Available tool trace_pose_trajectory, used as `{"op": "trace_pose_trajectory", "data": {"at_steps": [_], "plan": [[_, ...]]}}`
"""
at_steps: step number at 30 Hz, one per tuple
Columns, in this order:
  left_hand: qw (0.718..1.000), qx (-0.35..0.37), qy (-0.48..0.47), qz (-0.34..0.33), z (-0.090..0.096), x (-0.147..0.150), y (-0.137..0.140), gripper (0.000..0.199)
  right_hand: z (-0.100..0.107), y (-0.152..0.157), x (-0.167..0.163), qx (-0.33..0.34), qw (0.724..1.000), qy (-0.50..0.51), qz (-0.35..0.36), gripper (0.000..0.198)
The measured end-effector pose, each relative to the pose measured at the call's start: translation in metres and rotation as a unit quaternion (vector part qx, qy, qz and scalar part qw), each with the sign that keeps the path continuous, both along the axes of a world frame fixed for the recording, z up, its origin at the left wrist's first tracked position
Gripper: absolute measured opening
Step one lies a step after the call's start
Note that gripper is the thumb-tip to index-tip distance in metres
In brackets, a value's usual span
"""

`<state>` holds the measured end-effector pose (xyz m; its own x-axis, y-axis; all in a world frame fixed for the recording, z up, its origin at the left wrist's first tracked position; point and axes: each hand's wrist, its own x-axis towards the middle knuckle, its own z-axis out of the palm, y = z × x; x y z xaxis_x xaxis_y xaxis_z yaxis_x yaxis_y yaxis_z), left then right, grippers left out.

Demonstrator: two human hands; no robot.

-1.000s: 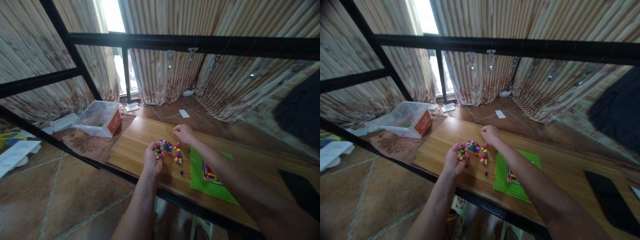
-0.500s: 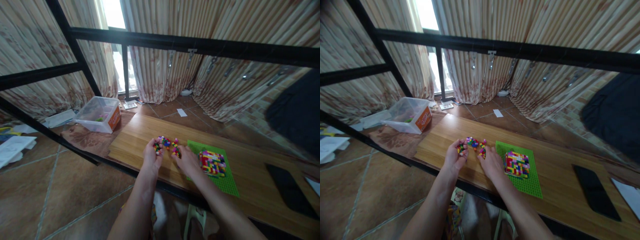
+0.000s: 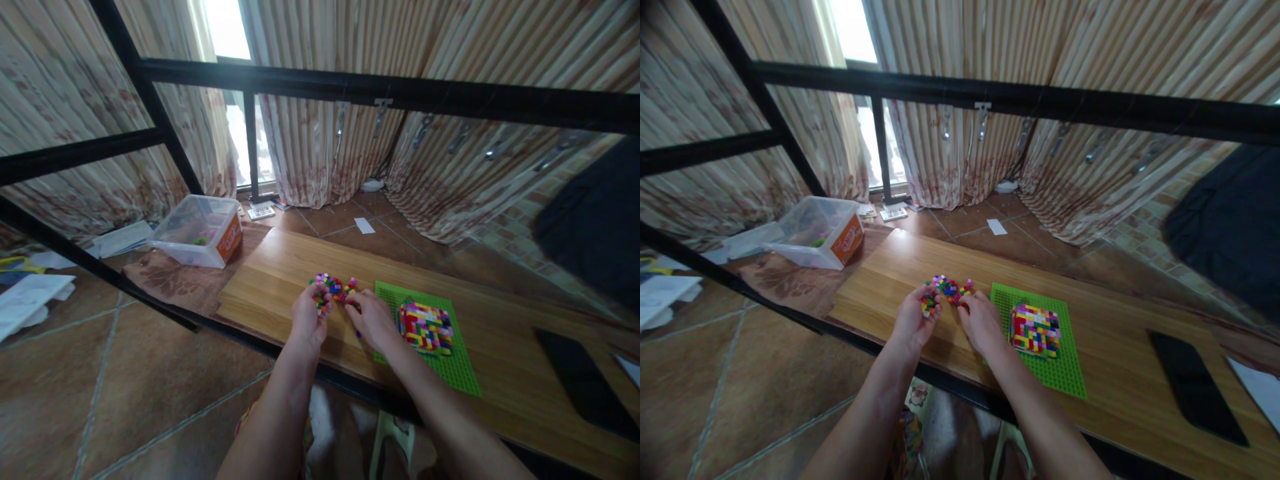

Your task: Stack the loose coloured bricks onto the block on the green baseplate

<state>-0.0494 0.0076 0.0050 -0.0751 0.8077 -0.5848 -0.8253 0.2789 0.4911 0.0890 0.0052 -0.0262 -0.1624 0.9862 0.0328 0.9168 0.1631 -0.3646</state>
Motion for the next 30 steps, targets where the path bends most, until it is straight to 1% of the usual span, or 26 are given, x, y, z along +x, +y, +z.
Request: {"op": "trace_pose_trajectory", "data": {"at_steps": [5, 9, 11, 13, 15, 17, 18, 20, 21, 23, 25, 26, 28, 30], "plan": [[1.0, 0.003, 0.004, -0.011, -0.003, 0.006, -0.001, 0.008, -0.004, 0.004, -0.002, 0.003, 0.999, -0.028, 0.024, 0.022], [1.0, 0.004, 0.01, -0.012, -0.005, 0.007, -0.002, 0.008, -0.004, 0.01, 0.002, 0.009, 1.0, 0.013, -0.007, 0.019], [1.0, 0.004, 0.013, -0.013, -0.006, 0.008, -0.002, 0.007, 0.001, 0.012, 0.003, 0.007, 0.997, 0.074, -0.028, 0.016], [1.0, 0.003, 0.01, -0.013, -0.008, 0.009, -0.002, 0.008, 0.01, 0.011, 0.001, -0.004, 0.983, 0.181, -0.03, 0.015], [1.0, 0.014, -0.009, -0.014, -0.009, 0.01, -0.001, 0.012, 0.024, 0.008, -0.006, -0.023, 0.955, 0.295, -0.004, 0.016], [0.998, 0.037, -0.049, -0.02, -0.008, 0.011, 0.0, 0.017, 0.039, 0.007, -0.013, -0.037, 0.94, 0.337, 0.041, 0.017], [0.996, 0.048, -0.072, -0.021, -0.007, 0.011, 0.001, 0.018, 0.044, 0.007, -0.016, -0.032, 0.939, 0.338, 0.056, 0.018], [0.992, 0.052, -0.113, -0.023, -0.004, 0.009, 0.002, 0.018, 0.05, 0.01, -0.017, 0.001, 0.949, 0.312, 0.056, 0.02], [0.991, 0.046, -0.127, -0.02, -0.002, 0.006, 0.002, 0.016, 0.049, 0.012, -0.016, 0.024, 0.958, 0.284, 0.043, 0.021], [0.99, 0.027, -0.136, -0.012, 0.002, 0.001, 0.002, 0.014, 0.04, 0.017, -0.01, 0.06, 0.978, 0.201, 0.012, 0.023], [0.992, 0.015, -0.126, 0.005, 0.004, -0.005, 0.002, 0.016, 0.024, 0.022, -0.005, 0.051, 0.993, 0.101, 0.018, 0.021], [0.993, 0.013, -0.117, 0.015, 0.005, -0.007, 0.002, 0.018, 0.015, 0.024, -0.003, 0.045, 0.997, 0.065, 0.028, 0.021], [0.995, 0.015, -0.099, 0.03, 0.005, -0.01, 0.002, 0.024, 0.001, 0.026, -0.003, 0.035, 0.998, 0.022, 0.055, 0.019], [0.996, 0.017, -0.085, 0.031, 0.006, -0.011, 0.002, 0.027, -0.006, 0.026, -0.005, 0.029, 0.997, 0.003, 0.069, 0.019]]}}
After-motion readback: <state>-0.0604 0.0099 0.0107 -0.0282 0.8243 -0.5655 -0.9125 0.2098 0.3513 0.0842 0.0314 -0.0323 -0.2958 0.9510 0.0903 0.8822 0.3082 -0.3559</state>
